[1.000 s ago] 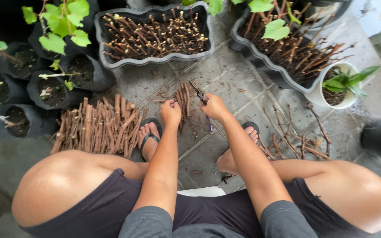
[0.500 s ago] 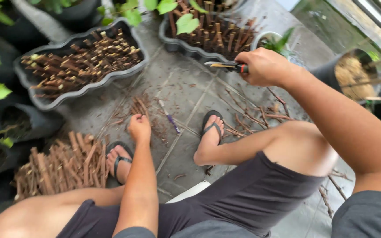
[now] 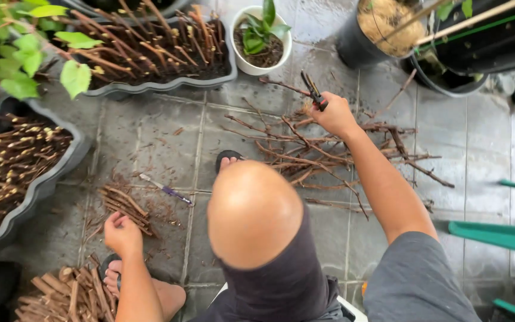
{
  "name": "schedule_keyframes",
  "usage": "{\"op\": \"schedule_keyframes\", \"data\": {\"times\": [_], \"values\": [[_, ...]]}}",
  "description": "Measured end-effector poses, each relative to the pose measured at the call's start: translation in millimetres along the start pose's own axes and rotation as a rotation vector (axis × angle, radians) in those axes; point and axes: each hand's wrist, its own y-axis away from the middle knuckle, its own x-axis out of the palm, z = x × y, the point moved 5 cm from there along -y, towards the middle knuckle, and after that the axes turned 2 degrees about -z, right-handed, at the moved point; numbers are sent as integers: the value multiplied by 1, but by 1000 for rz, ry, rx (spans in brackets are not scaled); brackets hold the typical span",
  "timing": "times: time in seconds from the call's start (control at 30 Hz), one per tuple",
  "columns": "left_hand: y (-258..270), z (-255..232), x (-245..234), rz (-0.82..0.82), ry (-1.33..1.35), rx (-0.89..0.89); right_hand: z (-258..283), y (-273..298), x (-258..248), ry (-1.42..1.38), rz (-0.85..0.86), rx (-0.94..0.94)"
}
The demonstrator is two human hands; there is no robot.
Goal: Cutting long plant branches into smaller segments using pruning shears and organizing them into piles.
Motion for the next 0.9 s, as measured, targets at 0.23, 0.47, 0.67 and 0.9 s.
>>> {"op": "schedule_keyframes", "data": {"times": [0.23,0.47,0.67,0.9], "values": [[3,-34,-45,268,50,-263,-37,30,25,-36,207,289],[6,-29,-38,287,17,-277,-21,62,78,182,408,358],[7,-28,-27,160,10,-40,-41,65,102,355,287,182],[2,-24,-24,189,34,-45,-19,77,64,364,221,28]]}}
